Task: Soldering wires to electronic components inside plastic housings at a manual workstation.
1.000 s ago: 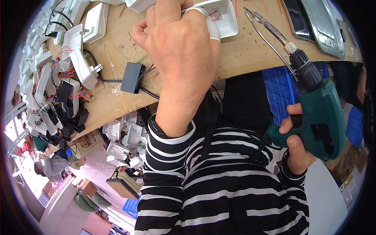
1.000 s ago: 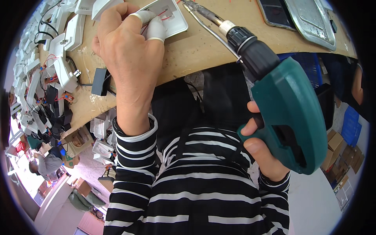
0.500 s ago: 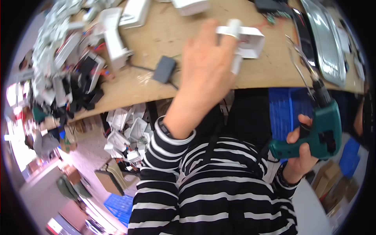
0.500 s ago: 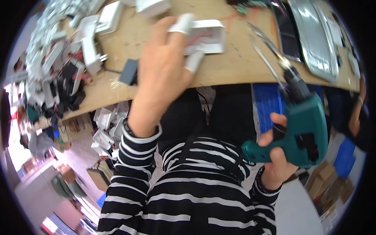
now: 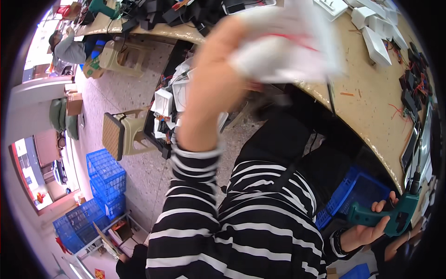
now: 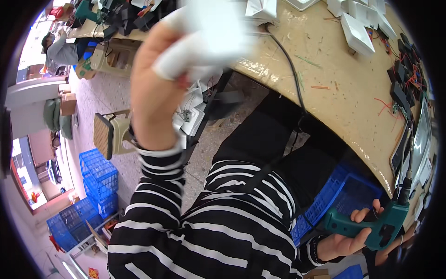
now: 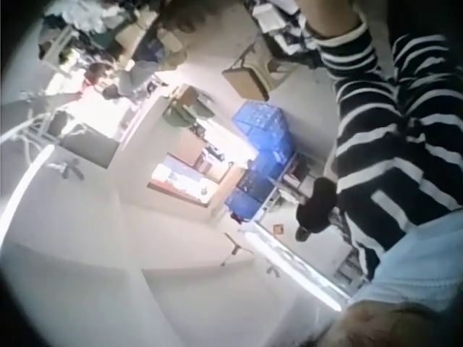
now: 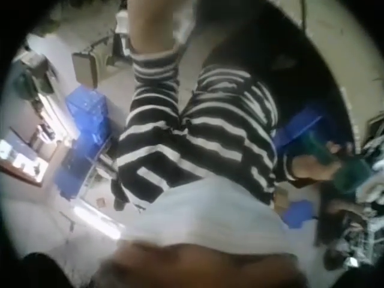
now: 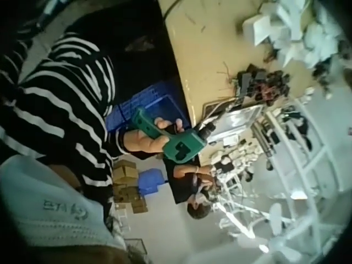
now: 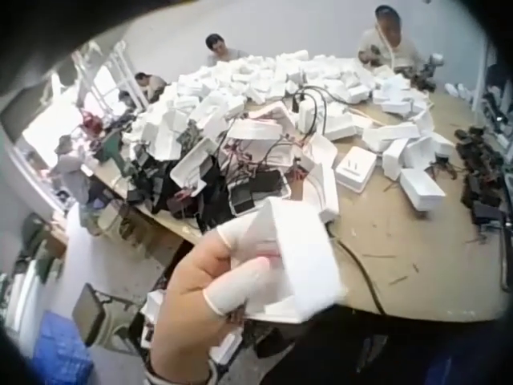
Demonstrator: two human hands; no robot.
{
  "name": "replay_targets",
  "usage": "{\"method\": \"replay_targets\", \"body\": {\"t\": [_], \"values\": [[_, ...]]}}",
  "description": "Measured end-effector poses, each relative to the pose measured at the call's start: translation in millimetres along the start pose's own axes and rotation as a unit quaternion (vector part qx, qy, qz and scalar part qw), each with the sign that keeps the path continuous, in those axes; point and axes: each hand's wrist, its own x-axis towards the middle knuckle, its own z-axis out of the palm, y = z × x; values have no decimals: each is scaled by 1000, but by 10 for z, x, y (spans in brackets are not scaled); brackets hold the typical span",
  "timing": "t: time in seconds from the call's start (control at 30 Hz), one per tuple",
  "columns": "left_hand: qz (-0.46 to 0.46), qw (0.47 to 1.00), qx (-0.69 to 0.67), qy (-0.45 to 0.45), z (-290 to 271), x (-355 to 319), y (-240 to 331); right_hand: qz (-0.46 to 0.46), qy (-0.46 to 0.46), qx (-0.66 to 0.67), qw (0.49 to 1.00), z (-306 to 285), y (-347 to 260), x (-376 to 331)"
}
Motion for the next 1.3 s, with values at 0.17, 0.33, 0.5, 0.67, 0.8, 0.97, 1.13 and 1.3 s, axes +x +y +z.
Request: {"method": "replay_targets", "body": {"t": [0.17, 0.33, 0.5, 0.67, 0.8, 0.97, 1.13, 1.3], "values": [[-120, 968, 216, 53, -1380, -167, 198, 9, -38, 17, 999, 131, 5, 39], [-129, 884, 446, 50, -2382, 74, -107, 7, -38, 8, 999, 183, -11, 14], [-175, 845, 479, 160, -2889, 252, -975, -12, -26, 5, 1000, 273, -47, -11], [-347, 770, 525, 100, -2749, 385, -1114, -4, 15, -20, 1000, 343, -90, -34], [-181, 688, 702, 28, -2837, 302, -791, -4, 28, 29, 999, 266, -65, -30], [-268, 831, 459, -166, -1521, 369, 99, 8, -22, 71, 997, 149, -22, 74], [120, 810, 477, -320, 233, 712, 273, 6, -7, 97, 995, 145, 52, 181], [350, 670, 553, -351, 1324, 1456, -311, 4, 9, 112, 994, 106, 6, 186]]}}
